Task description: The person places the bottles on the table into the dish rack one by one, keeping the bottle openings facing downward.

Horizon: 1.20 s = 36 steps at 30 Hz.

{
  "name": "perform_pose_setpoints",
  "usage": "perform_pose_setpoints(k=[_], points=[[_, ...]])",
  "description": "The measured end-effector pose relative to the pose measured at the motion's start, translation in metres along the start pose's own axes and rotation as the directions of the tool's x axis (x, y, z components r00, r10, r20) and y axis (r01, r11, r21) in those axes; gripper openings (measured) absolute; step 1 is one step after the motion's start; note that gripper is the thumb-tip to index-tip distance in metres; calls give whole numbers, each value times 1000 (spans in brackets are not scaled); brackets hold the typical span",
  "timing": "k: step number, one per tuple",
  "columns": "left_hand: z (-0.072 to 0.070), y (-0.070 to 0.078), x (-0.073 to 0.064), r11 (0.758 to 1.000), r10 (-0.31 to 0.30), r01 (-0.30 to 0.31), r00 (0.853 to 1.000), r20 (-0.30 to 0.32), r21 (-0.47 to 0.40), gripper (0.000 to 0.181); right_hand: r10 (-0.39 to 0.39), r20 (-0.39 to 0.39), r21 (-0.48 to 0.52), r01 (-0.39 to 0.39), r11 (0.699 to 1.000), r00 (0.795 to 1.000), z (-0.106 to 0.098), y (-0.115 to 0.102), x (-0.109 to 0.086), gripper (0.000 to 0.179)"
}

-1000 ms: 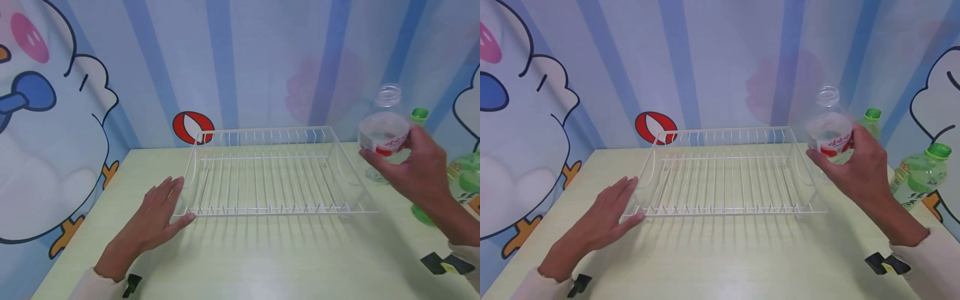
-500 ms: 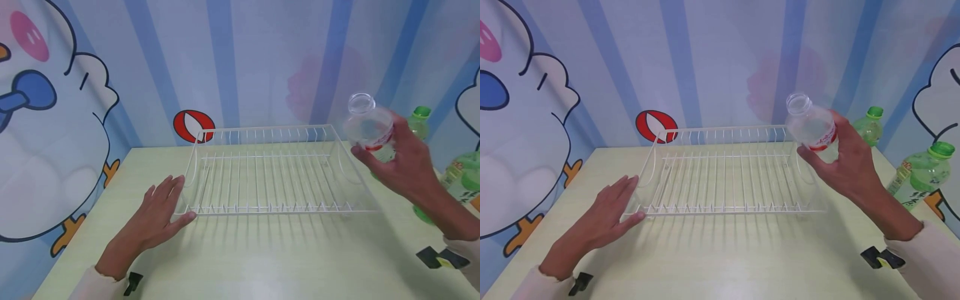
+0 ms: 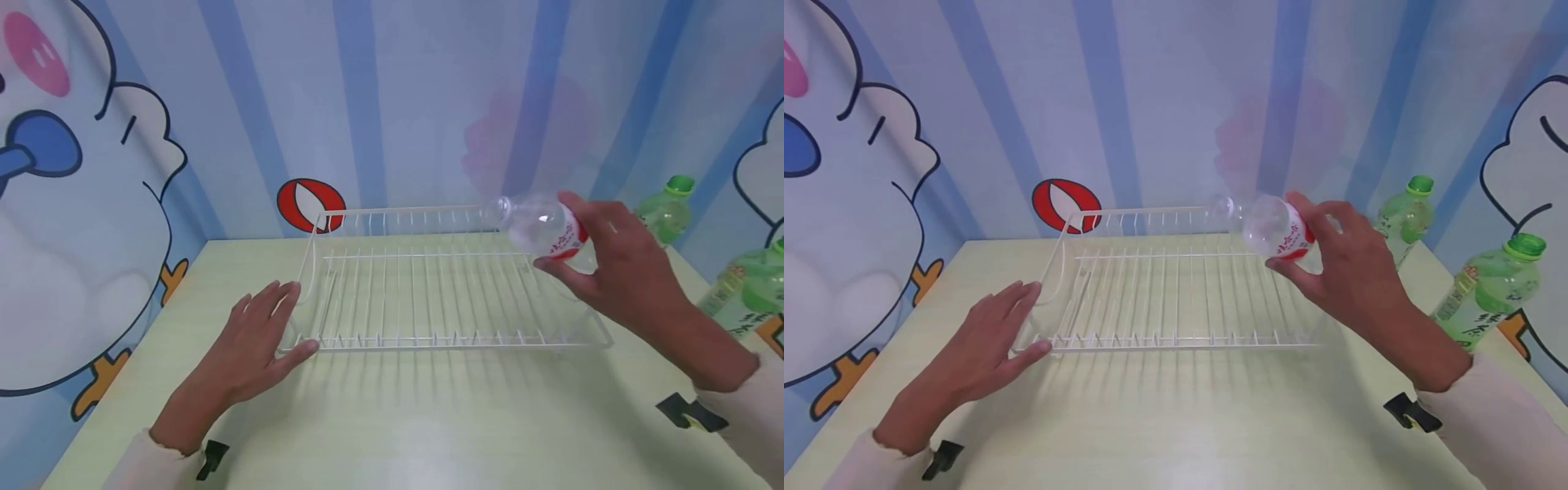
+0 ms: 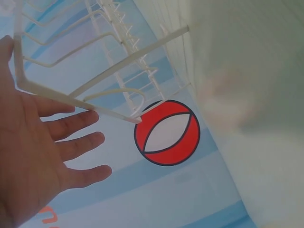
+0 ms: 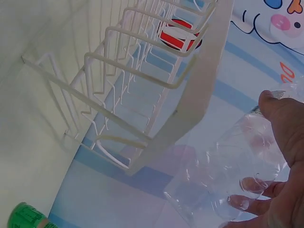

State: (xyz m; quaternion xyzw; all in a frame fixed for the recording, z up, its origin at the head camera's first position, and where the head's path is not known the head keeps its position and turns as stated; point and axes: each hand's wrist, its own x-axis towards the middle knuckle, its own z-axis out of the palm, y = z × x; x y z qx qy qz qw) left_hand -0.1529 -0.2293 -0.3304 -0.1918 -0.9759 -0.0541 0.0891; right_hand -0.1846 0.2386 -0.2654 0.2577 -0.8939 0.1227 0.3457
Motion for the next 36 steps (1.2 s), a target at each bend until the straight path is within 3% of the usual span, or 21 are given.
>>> perform_pose_setpoints(k=[6,14,17,21,24,27,33,36], points=[[-6,5,10,999,35,-30,994,-104,42,83,-44,-11,-43,43,998,999,4,-10,7,99],[-17,21,23,993,106,-87,956,-274,80,71,-104,-13,-44,103,994,995,21,-31,21,93],[-23,33,27,991,136,-120,933,-333,66,72,-123,1,-41,123,992,992,29,-40,25,94],[-28,54,35,981,193,-184,885,-423,63,78,-155,10,-48,155,987,988,36,-49,28,93],[-31,68,43,970,243,-222,849,-468,100,84,-169,19,-46,170,984,985,41,-58,30,92],[-33,81,51,957,291,-241,825,-485,164,87,-177,30,-51,179,983,984,45,-67,30,93],[-34,95,61,934,349,-253,787,-509,251,89,-204,37,-37,205,978,978,51,-83,33,94],[-33,97,61,933,355,-261,787,-504,249,88,-207,55,-28,209,978,977,55,-91,32,93]])
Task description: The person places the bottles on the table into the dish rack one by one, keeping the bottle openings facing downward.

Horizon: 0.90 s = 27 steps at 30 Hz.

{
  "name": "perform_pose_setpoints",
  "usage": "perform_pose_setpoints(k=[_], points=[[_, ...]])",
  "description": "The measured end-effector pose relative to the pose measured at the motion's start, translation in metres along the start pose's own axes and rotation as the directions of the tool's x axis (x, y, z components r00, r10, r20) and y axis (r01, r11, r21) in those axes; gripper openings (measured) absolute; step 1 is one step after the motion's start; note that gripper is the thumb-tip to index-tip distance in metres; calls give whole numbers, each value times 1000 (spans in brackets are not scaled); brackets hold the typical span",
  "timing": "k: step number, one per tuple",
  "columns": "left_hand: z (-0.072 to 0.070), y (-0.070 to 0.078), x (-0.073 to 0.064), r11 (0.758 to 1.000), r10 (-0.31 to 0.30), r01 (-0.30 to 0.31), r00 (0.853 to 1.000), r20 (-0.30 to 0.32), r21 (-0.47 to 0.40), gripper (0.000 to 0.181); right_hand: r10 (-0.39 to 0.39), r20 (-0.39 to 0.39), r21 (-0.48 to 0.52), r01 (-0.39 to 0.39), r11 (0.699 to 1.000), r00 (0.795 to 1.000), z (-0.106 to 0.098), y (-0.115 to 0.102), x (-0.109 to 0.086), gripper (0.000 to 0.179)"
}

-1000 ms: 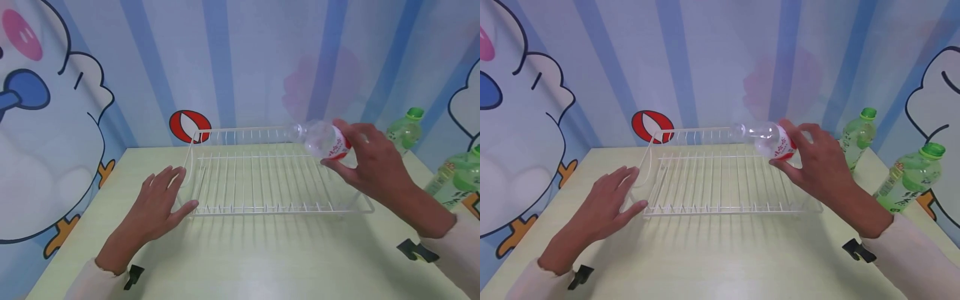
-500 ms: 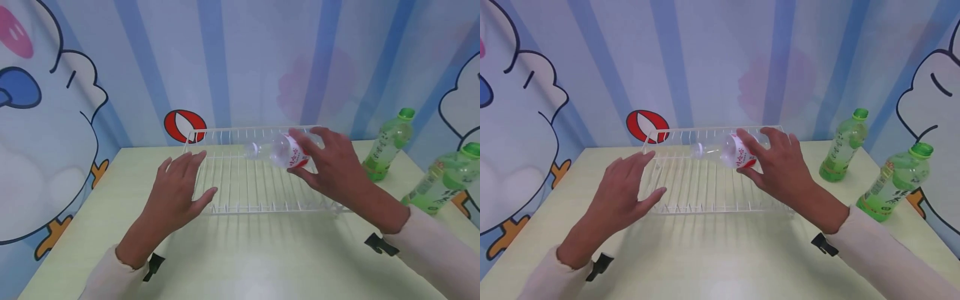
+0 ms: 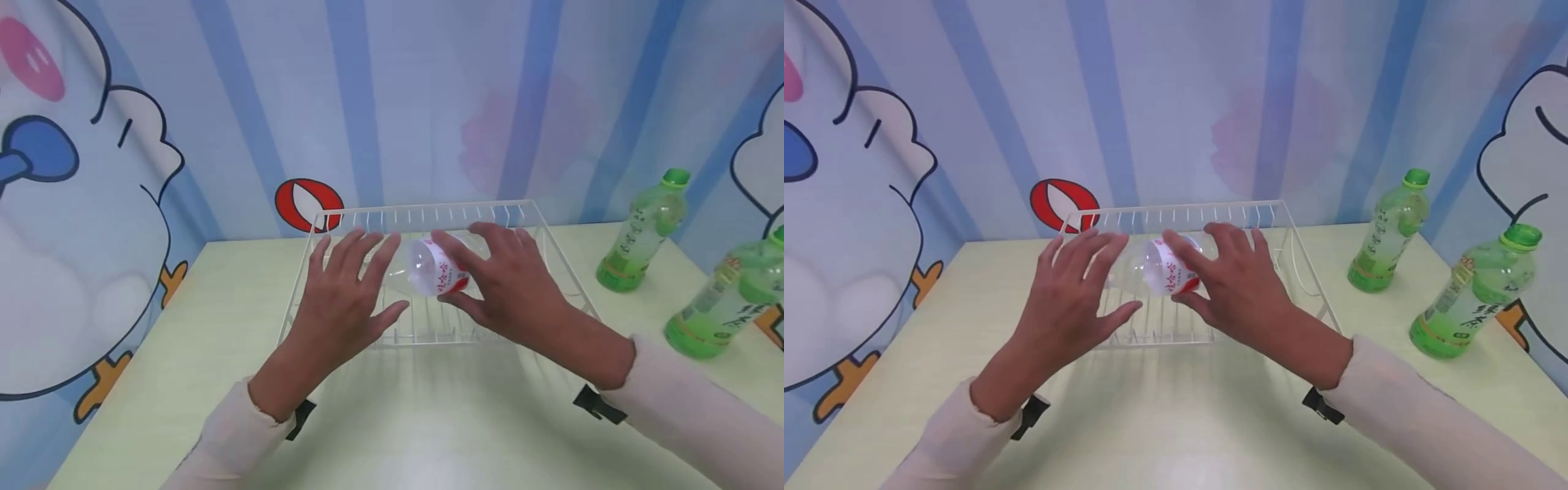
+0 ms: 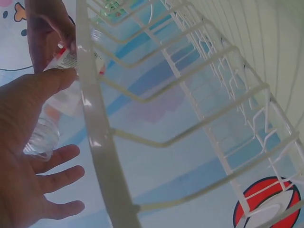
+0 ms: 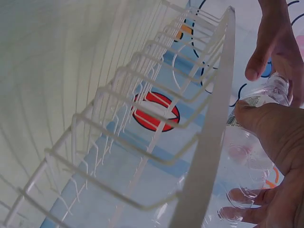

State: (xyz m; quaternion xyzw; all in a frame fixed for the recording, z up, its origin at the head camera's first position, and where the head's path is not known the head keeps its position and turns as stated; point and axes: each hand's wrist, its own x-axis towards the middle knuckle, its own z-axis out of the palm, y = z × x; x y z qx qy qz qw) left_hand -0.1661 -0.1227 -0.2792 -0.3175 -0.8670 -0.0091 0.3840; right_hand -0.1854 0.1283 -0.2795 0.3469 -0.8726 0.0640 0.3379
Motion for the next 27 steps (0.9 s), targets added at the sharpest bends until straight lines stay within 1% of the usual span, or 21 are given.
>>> perform_pose_setpoints(k=[5,10,13,16,18,22,25,27], points=[[0,2,-3,999,-7,8,1000,21,-32,82,-9,17,-8,10,1000,1000,7,-9,1,92],[-1,1,-6,999,-7,7,1000,8,-49,78,3,14,-17,-3,1000,1000,11,-13,1,92],[-2,-1,-6,999,1,-1,1000,-6,-52,77,19,19,-18,-19,1000,1000,10,-11,1,98],[-4,-3,-7,999,-3,1,1000,-21,-54,78,33,-2,-3,-33,999,999,6,-6,0,107],[-6,-6,-7,998,-10,8,999,-32,-62,79,35,-36,23,-34,999,999,4,1,-1,108],[-10,-12,-9,995,-34,28,998,-60,-91,80,51,-84,114,-41,993,995,2,17,-4,105],[-13,-15,-11,993,-50,41,996,-78,-108,80,90,-81,215,-71,974,993,3,27,-6,103],[-13,-15,-12,992,-55,44,995,-86,-117,81,124,-66,289,-100,952,990,3,32,-8,102]])
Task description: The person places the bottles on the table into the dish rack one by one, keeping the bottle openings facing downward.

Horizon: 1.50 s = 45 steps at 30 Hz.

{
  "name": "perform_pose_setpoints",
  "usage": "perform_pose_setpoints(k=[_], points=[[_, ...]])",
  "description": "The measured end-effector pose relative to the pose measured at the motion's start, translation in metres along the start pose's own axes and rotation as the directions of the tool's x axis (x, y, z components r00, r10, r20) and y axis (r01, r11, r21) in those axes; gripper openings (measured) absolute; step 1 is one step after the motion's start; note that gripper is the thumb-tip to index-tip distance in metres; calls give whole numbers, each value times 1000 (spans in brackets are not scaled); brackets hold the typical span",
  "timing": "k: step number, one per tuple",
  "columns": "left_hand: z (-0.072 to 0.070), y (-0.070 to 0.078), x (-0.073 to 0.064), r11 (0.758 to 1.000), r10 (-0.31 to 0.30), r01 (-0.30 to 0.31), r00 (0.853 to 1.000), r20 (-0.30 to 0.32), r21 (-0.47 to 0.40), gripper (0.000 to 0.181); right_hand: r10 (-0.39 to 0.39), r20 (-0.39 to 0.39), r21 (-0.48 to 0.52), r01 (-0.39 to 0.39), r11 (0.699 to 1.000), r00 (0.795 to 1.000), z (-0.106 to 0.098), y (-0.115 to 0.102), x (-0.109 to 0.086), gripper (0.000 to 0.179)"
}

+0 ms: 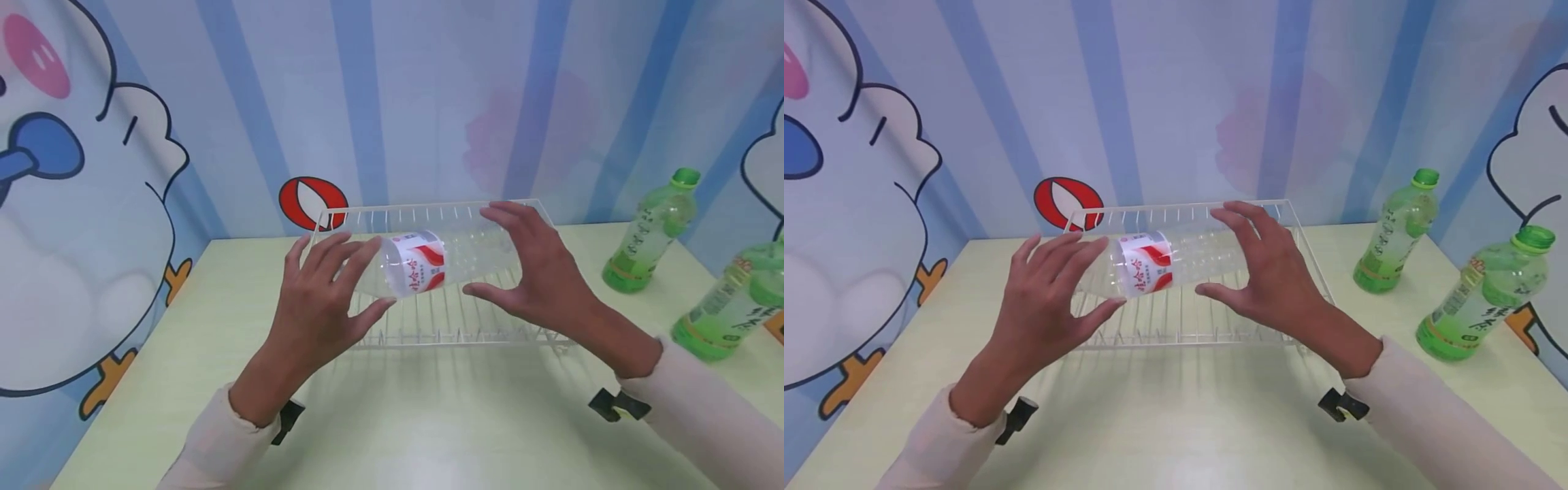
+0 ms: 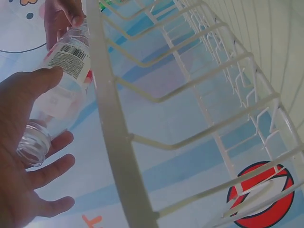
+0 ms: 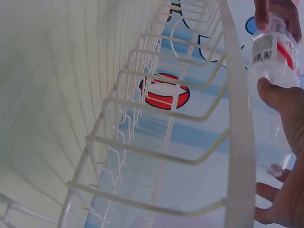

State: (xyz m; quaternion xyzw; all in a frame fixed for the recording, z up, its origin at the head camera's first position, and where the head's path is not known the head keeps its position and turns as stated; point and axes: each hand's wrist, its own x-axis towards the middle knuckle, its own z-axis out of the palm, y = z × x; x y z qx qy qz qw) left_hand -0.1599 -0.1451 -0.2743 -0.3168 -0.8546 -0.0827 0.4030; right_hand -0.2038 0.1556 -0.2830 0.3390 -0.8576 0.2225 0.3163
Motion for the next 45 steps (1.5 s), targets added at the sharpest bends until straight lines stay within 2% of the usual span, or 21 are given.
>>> perform_pose_setpoints(k=[4,13,21,24,26,29,31,34,39,41,45], points=[[0,-1,-1,1000,-4,4,1000,-1,-14,81,49,23,102,-51,994,999,-2,8,-3,97],[1,-4,-5,999,-30,30,999,17,-19,82,49,23,166,-52,985,999,-4,14,-6,87],[1,-10,-9,999,-42,43,998,36,-14,78,43,24,350,-49,935,999,-9,14,-6,85],[1,-11,-10,999,-44,44,998,42,-17,78,16,26,466,-26,885,1000,-11,13,-4,86],[1,-11,-11,999,-48,49,998,48,-21,78,7,17,580,-15,814,1000,-11,11,-4,86],[1,-11,-13,998,-58,59,996,61,-26,77,10,6,725,-11,689,1000,-11,9,-2,87],[1,-12,-13,998,-62,64,996,69,-25,76,29,8,770,-24,637,1000,-11,8,-1,87],[1,-12,-13,997,-67,69,994,84,-21,76,46,15,790,-40,612,999,-11,7,0,85],[1,-14,-16,997,-78,80,991,107,-12,80,30,-7,803,-12,596,1000,-10,6,3,81],[1,-15,-19,995,-87,91,989,117,-29,83,37,-12,802,-12,598,999,-10,5,3,80],[5,-18,-27,990,-108,119,984,145,-73,87,58,-30,814,-9,580,998,-11,7,4,78]])
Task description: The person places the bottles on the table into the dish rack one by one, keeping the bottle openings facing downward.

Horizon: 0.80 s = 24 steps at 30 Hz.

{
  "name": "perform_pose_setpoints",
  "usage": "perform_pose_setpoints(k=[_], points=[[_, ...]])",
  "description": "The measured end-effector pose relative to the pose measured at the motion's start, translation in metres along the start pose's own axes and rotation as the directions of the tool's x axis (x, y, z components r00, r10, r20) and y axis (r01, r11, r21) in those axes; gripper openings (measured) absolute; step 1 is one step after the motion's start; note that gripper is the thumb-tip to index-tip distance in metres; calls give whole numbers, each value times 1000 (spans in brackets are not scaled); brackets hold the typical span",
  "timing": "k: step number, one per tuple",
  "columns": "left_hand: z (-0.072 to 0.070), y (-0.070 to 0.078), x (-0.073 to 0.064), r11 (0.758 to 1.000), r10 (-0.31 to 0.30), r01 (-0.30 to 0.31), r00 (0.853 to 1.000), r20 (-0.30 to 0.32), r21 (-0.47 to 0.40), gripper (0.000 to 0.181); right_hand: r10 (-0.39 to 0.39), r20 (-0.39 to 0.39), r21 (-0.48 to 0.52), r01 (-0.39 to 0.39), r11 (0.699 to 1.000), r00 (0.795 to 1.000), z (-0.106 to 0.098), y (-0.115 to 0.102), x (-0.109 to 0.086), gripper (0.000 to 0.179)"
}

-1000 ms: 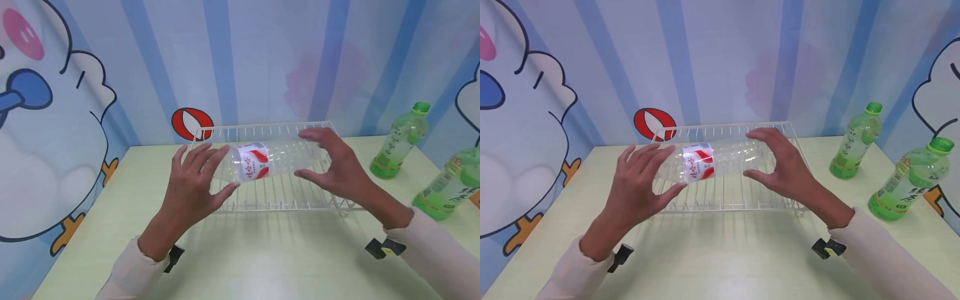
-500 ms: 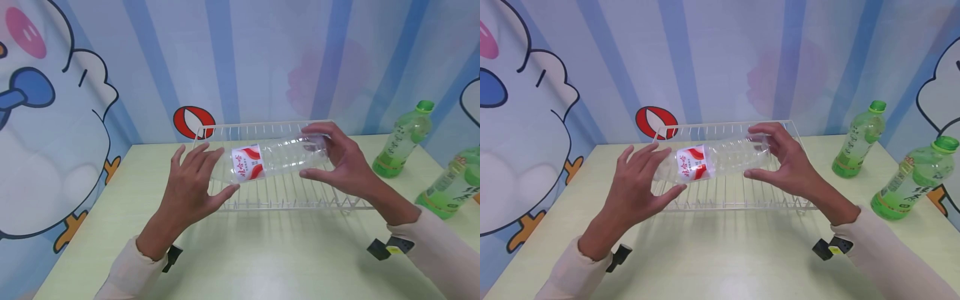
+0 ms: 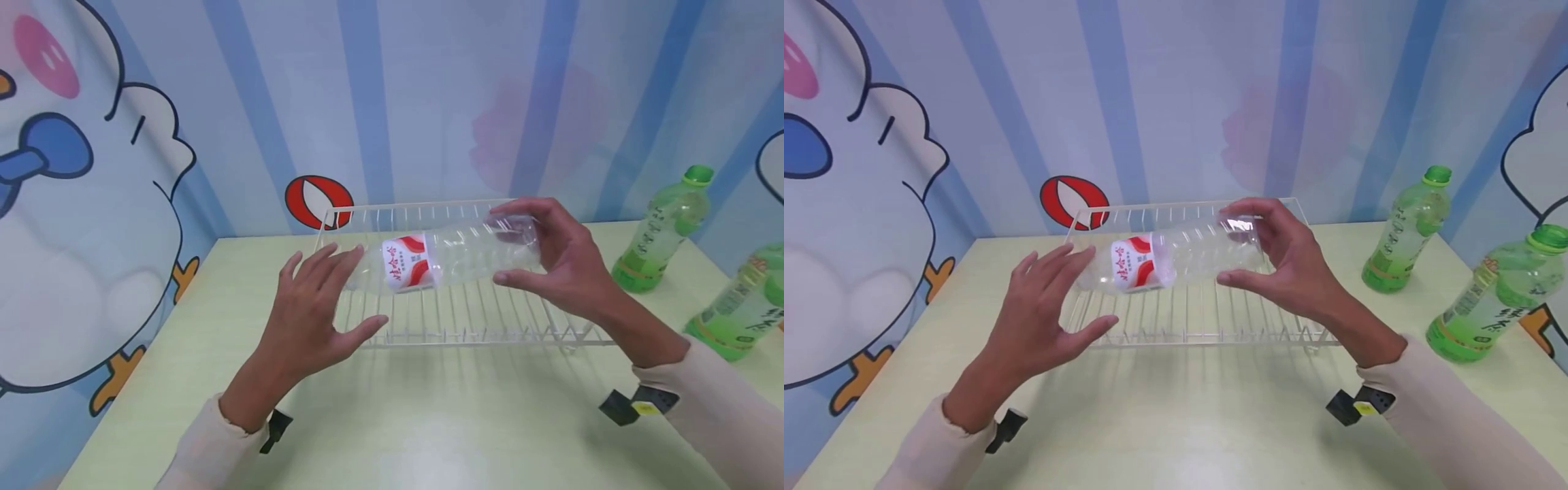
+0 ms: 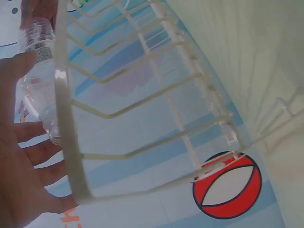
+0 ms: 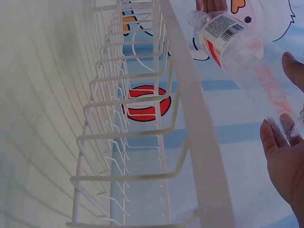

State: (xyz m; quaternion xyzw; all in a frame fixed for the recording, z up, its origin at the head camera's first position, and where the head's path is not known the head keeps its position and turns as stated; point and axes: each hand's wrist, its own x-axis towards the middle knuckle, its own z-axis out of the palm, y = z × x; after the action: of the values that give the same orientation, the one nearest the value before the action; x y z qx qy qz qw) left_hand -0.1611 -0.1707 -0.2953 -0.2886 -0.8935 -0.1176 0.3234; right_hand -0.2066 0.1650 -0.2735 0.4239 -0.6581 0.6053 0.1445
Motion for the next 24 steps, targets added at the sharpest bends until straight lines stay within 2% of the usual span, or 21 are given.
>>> perform_pose_setpoints(k=[4,7,12,17,24], points=[[3,-6,-10,999,-40,39,998,51,20,93,-19,-29,46,20,999,999,-5,0,1,76],[3,-12,-20,994,-91,82,988,121,71,101,-28,-52,68,31,997,998,-10,-1,2,75],[2,-22,-42,982,-169,141,955,244,126,105,-32,-60,74,36,997,998,-19,-5,6,75],[-4,-32,-63,963,-254,212,919,303,164,100,-12,-65,24,14,1000,998,-27,-9,16,77],[-5,-40,-70,949,-304,243,879,369,202,96,28,-129,45,-22,999,991,-44,-10,20,75]])
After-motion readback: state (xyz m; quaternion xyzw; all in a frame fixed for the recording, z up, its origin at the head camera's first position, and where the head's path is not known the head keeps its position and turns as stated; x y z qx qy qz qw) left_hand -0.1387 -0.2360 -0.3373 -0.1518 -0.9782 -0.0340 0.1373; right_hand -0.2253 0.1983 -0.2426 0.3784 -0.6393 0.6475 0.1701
